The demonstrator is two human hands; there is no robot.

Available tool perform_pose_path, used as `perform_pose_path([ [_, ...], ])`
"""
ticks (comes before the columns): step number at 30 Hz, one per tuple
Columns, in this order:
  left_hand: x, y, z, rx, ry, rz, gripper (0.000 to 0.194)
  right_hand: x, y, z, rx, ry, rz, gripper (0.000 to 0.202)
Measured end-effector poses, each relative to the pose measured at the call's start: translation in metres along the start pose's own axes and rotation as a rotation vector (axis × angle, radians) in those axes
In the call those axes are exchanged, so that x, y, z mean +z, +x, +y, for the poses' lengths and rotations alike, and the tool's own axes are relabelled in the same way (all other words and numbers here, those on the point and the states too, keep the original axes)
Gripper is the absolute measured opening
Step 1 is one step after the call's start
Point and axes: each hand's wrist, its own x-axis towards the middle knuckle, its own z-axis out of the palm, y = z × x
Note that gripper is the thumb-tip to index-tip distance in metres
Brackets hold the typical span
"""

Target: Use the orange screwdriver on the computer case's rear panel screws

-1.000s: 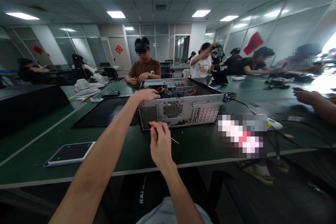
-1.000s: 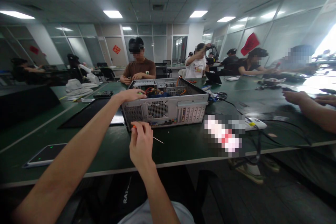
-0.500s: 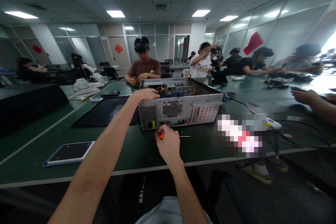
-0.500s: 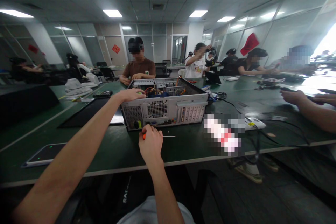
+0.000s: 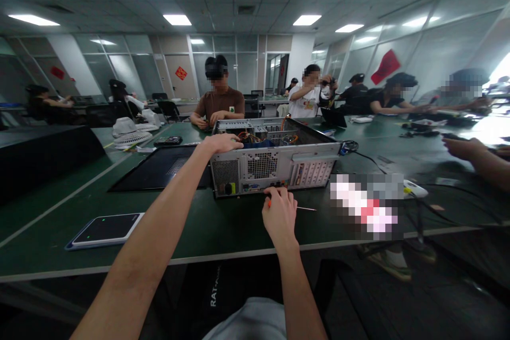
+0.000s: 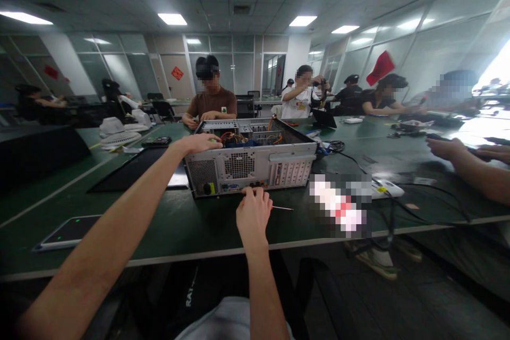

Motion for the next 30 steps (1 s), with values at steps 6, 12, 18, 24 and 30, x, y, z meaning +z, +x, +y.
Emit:
perform_pose_path([
  [6,0.0,0.0,0.0,0.026,0.004,0.006,0.074,0.004,0.002,0.005,-0.006,-0.046,-0.084,0.032],
  [12,-0.004,-0.009,0.009,-0.014,0.008,-0.021,0.07,0.005,0.003,0.004,-0.046,-0.051,-0.136,0.029],
  [18,-0.007,-0.013,0.014,-0.041,0.001,-0.036,0.071,0.005,0.0,0.0,-0.127,-0.007,-0.17,0.033],
  [24,-0.003,-0.007,0.009,-0.004,0.013,-0.025,0.071,0.009,-0.005,-0.008,-0.248,0.046,-0.209,0.034],
  [30,0.001,0.001,0.001,0.015,0.004,0.006,0.072,0.008,-0.009,-0.013,-0.18,0.023,-0.152,0.03],
])
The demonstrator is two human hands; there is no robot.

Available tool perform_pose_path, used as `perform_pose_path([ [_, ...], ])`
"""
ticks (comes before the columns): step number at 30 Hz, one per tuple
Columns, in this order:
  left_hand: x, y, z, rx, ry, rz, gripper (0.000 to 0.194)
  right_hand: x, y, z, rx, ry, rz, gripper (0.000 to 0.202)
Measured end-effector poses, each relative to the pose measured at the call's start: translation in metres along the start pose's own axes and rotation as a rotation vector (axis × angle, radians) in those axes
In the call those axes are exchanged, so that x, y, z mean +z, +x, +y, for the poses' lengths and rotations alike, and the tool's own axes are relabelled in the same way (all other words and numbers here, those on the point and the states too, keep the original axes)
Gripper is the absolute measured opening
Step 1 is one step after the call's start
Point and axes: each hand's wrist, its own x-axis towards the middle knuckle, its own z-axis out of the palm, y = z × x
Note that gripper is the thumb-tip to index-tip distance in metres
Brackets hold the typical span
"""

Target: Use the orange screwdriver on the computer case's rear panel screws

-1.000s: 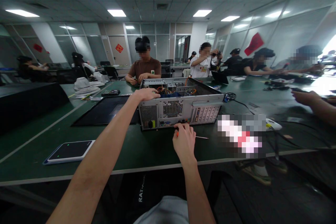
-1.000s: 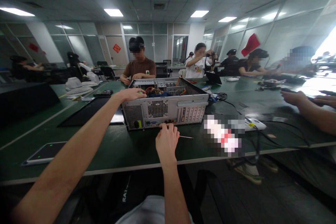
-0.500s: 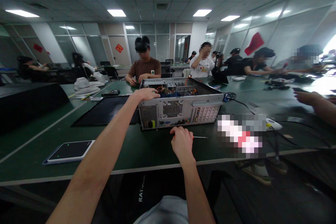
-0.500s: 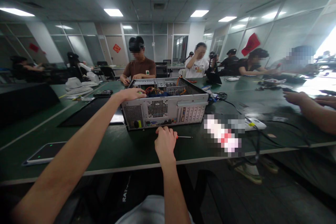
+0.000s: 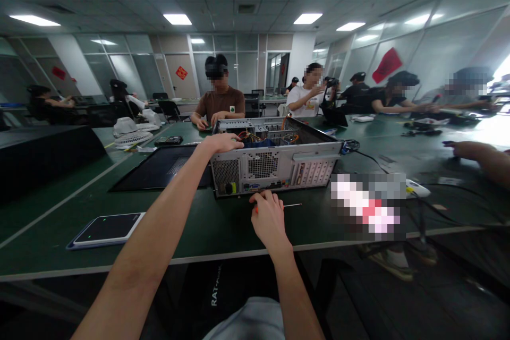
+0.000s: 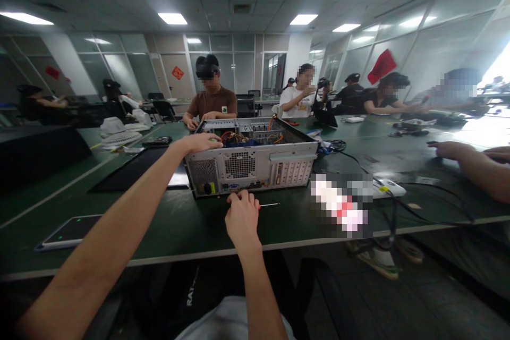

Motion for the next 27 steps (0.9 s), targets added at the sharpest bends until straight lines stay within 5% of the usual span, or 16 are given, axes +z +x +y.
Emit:
perform_pose_path([
  [27,0.0018,0.0013,-0.0002,-0.003,-0.015,0.014,0.07,0.0017,0.0029,0.0047,0.026,0.098,-0.012,0.031],
])
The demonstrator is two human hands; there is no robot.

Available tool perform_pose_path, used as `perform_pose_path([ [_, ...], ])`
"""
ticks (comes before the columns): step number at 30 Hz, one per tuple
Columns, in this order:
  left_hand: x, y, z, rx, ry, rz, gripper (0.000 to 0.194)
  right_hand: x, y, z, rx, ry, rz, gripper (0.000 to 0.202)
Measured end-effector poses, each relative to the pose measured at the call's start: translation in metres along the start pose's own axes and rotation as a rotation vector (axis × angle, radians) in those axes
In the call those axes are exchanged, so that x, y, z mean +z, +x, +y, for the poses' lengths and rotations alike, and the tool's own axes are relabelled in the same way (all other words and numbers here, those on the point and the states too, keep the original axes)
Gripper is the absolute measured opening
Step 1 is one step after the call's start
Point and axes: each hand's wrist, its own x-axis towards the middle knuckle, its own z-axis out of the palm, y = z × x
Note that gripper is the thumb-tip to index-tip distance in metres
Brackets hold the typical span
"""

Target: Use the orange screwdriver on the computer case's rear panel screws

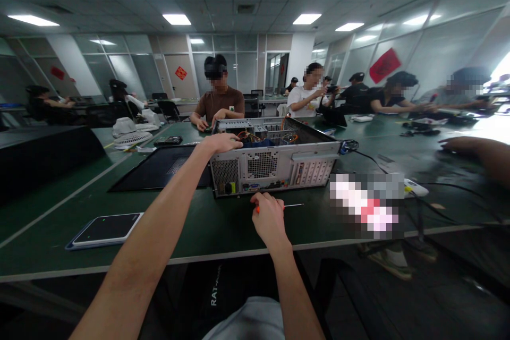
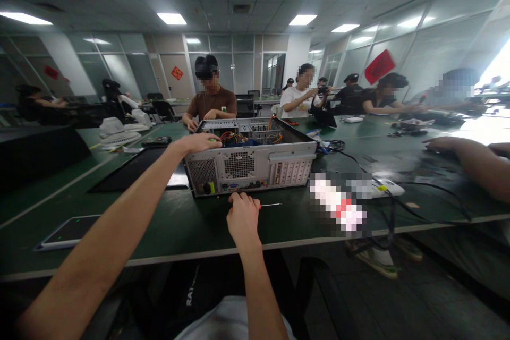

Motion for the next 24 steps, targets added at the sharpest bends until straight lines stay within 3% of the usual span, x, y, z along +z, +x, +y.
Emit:
perform_pose_path([
  [4,-0.002,-0.01,0.005,-0.007,-0.018,0.052,0.064,0.0,0.0,0.0,-0.012,0.026,0.008,0.033],
  [7,-0.006,-0.022,0.011,-0.022,-0.024,0.157,0.055,0.0,-0.001,0.0,-0.021,0.05,0.019,0.034],
  [9,-0.007,-0.032,0.016,-0.041,-0.01,0.315,0.047,0.0,-0.001,0.0,-0.028,0.072,0.036,0.033],
  [12,-0.002,-0.047,0.027,0.072,0.032,0.712,0.033,0.001,0.002,0.001,-0.05,0.119,0.063,0.031],
  [14,0.011,-0.059,0.037,0.237,0.037,0.968,0.025,0.001,0.003,0.001,-0.066,0.159,0.085,0.03],
  [16,0.032,-0.073,0.046,0.413,0.063,1.096,0.02,0.0,0.005,0.002,-0.073,0.205,0.124,0.029],
  [20,0.089,-0.102,0.053,0.722,0.15,1.111,0.012,-0.007,0.005,0.003,-0.073,0.293,0.234,0.024],
  [24,0.124,-0.116,0.05,0.827,0.167,1.1,0.012,-0.013,0.003,0.006,-0.111,0.471,0.332,0.019],
])
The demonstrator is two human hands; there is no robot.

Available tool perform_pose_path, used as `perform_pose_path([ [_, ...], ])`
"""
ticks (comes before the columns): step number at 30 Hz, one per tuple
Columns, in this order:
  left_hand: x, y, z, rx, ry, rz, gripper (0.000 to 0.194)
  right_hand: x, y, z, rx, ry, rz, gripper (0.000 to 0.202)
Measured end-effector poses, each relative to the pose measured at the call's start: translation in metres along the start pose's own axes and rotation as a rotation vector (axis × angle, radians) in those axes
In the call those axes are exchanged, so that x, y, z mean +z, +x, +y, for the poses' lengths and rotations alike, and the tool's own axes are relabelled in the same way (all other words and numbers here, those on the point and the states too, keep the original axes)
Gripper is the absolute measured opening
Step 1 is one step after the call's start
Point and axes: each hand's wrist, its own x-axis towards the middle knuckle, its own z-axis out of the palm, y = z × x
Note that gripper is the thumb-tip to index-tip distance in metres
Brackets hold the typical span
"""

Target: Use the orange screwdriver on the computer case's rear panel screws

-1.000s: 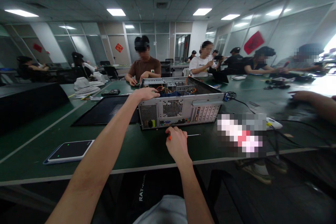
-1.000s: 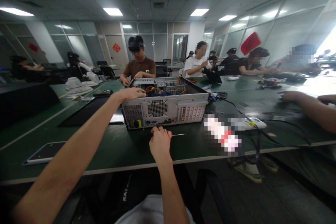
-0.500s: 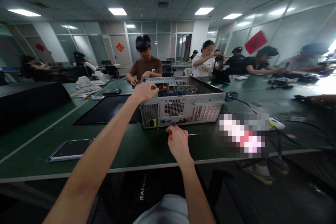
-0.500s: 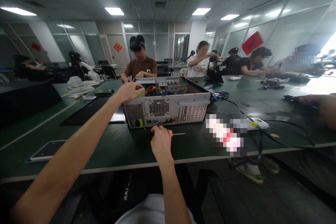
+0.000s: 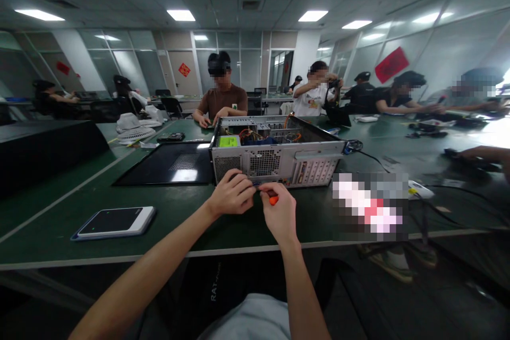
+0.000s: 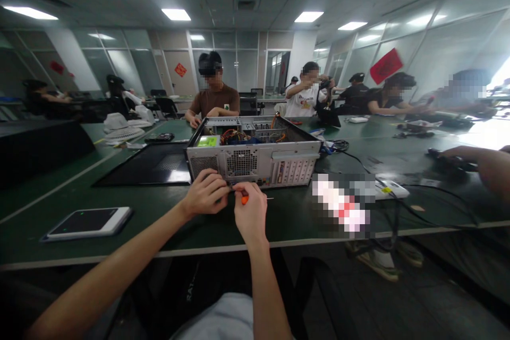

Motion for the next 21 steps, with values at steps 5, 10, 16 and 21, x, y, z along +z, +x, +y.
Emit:
perform_pose_path([
  [5,0.006,0.002,0.011,-0.098,-0.085,0.043,0.006,-0.003,0.001,-0.003,0.039,0.267,0.06,0.01],
  [10,0.011,0.004,0.019,-0.173,-0.158,0.073,0.001,-0.005,0.001,-0.006,0.09,0.398,0.088,0.011],
  [16,0.007,-0.001,0.021,-0.198,-0.209,0.092,0.005,-0.007,0.001,-0.01,0.142,0.536,0.085,0.025],
  [21,0.004,0.0,0.023,-0.222,-0.25,0.115,0.008,-0.005,0.0,-0.009,0.186,0.664,0.064,0.025],
])
